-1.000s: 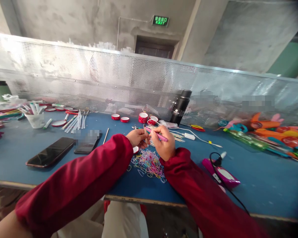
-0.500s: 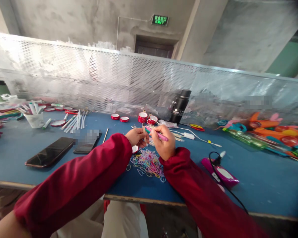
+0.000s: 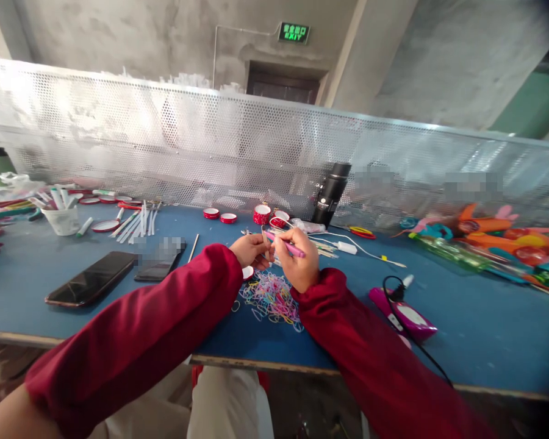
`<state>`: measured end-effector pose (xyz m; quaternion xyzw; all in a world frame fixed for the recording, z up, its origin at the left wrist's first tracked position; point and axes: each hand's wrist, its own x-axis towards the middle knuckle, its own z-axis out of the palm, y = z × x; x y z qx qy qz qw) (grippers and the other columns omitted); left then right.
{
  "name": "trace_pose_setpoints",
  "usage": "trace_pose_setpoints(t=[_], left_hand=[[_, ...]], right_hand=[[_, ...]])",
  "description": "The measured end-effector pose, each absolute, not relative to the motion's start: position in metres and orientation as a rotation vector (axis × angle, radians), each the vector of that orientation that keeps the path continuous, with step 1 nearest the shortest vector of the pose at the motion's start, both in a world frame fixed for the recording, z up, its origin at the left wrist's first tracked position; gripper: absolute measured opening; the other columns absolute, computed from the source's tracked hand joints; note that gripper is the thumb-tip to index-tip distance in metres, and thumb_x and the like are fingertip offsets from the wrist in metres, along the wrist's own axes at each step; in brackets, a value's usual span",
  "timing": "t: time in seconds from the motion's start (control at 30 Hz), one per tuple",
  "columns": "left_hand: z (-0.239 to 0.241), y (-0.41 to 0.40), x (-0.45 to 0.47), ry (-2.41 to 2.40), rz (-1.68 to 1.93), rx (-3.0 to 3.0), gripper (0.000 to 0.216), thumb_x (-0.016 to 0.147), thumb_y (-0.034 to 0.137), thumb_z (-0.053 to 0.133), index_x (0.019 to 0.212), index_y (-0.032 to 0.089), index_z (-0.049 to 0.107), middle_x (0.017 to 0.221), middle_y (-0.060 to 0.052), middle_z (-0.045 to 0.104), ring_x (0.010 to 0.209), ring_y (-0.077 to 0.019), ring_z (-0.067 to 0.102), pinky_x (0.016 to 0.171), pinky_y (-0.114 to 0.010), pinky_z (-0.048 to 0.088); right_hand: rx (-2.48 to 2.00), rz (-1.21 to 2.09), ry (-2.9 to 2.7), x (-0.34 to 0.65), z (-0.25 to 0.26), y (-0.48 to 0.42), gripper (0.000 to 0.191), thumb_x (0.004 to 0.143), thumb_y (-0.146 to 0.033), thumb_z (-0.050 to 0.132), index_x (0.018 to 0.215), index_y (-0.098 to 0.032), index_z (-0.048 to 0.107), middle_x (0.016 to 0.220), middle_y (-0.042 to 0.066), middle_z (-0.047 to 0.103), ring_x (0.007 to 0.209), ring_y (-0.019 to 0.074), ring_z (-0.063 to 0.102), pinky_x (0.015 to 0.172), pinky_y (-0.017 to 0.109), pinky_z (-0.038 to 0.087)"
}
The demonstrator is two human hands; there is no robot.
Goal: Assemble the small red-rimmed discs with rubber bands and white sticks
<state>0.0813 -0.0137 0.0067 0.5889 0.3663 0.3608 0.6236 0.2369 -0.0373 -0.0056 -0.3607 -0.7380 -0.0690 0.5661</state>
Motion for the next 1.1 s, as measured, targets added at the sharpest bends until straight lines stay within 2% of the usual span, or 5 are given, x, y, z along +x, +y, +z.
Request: trace_pose_setpoints(t=[0.23,0.67,0.8,0.97,1.1], left_hand=[[0.0016,-0.0091,0.0806,0.808,0.848,1.366,0.016,0.089,0.027,0.061,0.082,0.014,0.057,0.065,-0.001,0.064,0.047,-0.0087,0.058,0.052,-0.022,0.049],[0.0032,-0.0079,0.0809,0.829,0.871,1.366,0.016,0.093,0.023,0.052,0.081,0.013,0.056,0.064,0.000,0.064,0.045,-0.0081,0.057,0.050,-0.021,0.047],[0.0016,-0.0057,0.0818,0.827,0.865,1.389,0.018,0.089,0.029,0.059,0.079,0.014,0.056,0.064,0.000,0.064,0.045,-0.0079,0.057,0.047,-0.019,0.042],[0.0032,-0.0056,0.0812,0.852,0.855,1.396,0.019,0.090,0.030,0.056,0.079,0.014,0.057,0.065,0.000,0.065,0.046,-0.0083,0.057,0.047,-0.019,0.040],[0.0029,-0.0062,0.0799,0.815,0.855,1.393,0.026,0.084,0.038,0.065,0.078,0.014,0.057,0.068,-0.002,0.067,0.048,-0.0095,0.060,0.048,-0.020,0.040]], right_hand=[[-0.864,-0.177,-1.693,0.2378,-0.0036,-0.0367,0.008,0.088,-0.027,0.056,0.082,-0.022,0.059,0.079,0.004,0.068,0.077,0.0201,0.063,0.068,0.032,0.048],[-0.846,-0.240,-1.667,0.2446,-0.0046,-0.0316,0.005,0.087,-0.027,0.060,0.085,-0.022,0.061,0.080,0.004,0.069,0.078,0.0218,0.066,0.069,0.033,0.050],[-0.851,-0.234,-1.642,0.2451,-0.0049,-0.0313,0.005,0.087,-0.027,0.060,0.086,-0.022,0.061,0.079,0.004,0.069,0.077,0.0223,0.066,0.069,0.034,0.050],[-0.854,-0.213,-1.653,0.2453,-0.0038,-0.0327,0.006,0.087,-0.029,0.060,0.085,-0.023,0.060,0.077,0.004,0.068,0.075,0.0227,0.066,0.069,0.036,0.051],[-0.854,-0.156,-1.641,0.2443,-0.0042,-0.0336,0.009,0.085,-0.029,0.060,0.091,-0.023,0.060,0.082,0.005,0.069,0.079,0.0230,0.066,0.070,0.036,0.053]])
